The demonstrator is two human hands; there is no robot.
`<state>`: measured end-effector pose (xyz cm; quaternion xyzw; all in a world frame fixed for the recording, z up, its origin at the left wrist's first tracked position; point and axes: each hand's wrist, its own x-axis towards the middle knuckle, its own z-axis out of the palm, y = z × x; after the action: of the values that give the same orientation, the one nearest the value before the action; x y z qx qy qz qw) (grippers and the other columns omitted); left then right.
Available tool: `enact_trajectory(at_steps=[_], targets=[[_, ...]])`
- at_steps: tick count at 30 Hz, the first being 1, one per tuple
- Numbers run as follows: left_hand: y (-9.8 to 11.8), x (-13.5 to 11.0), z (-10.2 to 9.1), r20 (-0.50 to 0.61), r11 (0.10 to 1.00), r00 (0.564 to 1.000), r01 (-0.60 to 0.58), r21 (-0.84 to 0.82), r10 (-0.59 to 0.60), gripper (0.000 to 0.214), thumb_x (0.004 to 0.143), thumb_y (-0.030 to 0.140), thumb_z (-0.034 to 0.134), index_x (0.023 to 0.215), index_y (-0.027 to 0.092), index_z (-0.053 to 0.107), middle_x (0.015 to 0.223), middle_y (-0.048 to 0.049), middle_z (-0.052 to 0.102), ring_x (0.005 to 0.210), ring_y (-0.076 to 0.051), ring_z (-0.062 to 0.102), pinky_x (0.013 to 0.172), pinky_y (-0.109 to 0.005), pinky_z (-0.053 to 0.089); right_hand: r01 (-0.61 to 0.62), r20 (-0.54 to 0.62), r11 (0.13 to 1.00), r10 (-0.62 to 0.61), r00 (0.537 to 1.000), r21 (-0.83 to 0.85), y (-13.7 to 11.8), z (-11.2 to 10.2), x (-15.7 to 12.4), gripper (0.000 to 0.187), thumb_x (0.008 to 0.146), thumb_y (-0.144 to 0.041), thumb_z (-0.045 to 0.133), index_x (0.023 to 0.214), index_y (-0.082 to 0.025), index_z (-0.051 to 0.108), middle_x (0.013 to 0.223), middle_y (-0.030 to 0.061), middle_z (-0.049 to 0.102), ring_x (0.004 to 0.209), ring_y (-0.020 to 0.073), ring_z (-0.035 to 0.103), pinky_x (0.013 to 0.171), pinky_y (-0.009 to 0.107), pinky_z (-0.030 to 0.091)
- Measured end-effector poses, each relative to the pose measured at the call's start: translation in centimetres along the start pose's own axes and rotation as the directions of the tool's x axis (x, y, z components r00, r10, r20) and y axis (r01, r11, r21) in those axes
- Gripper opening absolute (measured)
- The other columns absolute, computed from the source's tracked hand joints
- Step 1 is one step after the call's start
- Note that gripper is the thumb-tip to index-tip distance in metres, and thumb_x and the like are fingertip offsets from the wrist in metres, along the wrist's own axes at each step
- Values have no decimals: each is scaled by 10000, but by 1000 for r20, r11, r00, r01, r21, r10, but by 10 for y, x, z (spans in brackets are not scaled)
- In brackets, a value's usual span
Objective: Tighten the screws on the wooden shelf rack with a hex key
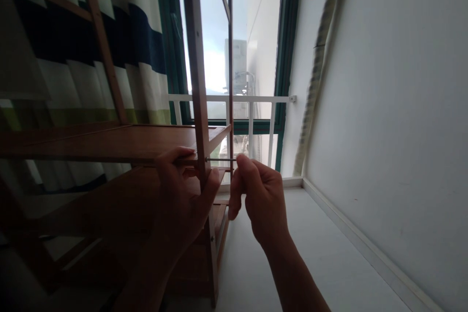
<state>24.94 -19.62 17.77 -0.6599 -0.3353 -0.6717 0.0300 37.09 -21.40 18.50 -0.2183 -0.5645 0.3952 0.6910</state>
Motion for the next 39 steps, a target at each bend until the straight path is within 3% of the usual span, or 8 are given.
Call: enact_trajectory(at_steps=[6,11,14,20,25,29,34,39], targets=[[4,-1,1,-8,998,998,57,-18,-58,420,743,214,615,1094,206,385,881,-5,562,721,-132,561,677,-303,503,64,39,992,-69,997,105,-3,-7,3,101,870,-280,570,956,-260,621,606,-66,603,481,62,582,401,144,440],[1,-1,0,23,999,999,40,-3,-40,451,736,216,628,1110,210,376,889,-7,569,712,-129,562,668,-296,503,163,244,980,-185,952,111,5,-30,12,248,834,-196,610,1062,-283,656,924,9,701,876,162,678,519,204,534],[1,-1,-1,27,1000,999,29,-5,-29,444,747,218,619,1114,209,369,898,-10,566,719,-131,566,672,-300,505,177,289,981,-192,938,77,8,-36,15,290,813,-194,633,1089,-283,655,972,26,711,891,192,682,556,260,552],[0,0,0,11,1000,1000,-11,-4,11,451,733,188,624,1103,211,367,886,-3,547,727,-134,571,662,-302,511,117,-78,992,-113,991,43,1,-9,5,195,838,-341,603,771,-170,668,466,-41,582,389,84,561,386,186,445],[1,1,0,23,1000,1000,-2,-11,3,458,734,183,621,1108,209,357,940,-19,545,780,-141,578,659,-293,515,-4,-18,977,8,1000,214,3,1,4,204,845,-369,587,777,-180,618,494,-67,528,385,52,523,370,154,425],[2,1,-1,40,1000,999,9,-5,-8,457,737,201,624,1108,209,357,956,-26,549,815,-151,581,660,-294,515,121,-34,986,-117,992,116,2,-5,6,120,856,-300,587,960,-245,607,642,-56,615,498,73,606,434,174,496],[2,-1,-1,29,1000,999,29,-6,-29,448,741,202,621,1107,205,362,893,-12,562,750,-139,578,671,-303,514,264,31,957,-263,964,-118,1,-16,8,278,809,-231,640,1083,-269,623,828,-6,689,673,147,690,483,243,560],[0,-1,0,10,1000,1000,-1,-10,1,458,738,196,624,1115,214,365,921,-14,547,777,-140,576,657,-288,514,248,-79,934,-276,958,-257,2,-12,5,98,831,-261,613,785,-190,662,596,-19,656,492,98,622,461,207,510]])
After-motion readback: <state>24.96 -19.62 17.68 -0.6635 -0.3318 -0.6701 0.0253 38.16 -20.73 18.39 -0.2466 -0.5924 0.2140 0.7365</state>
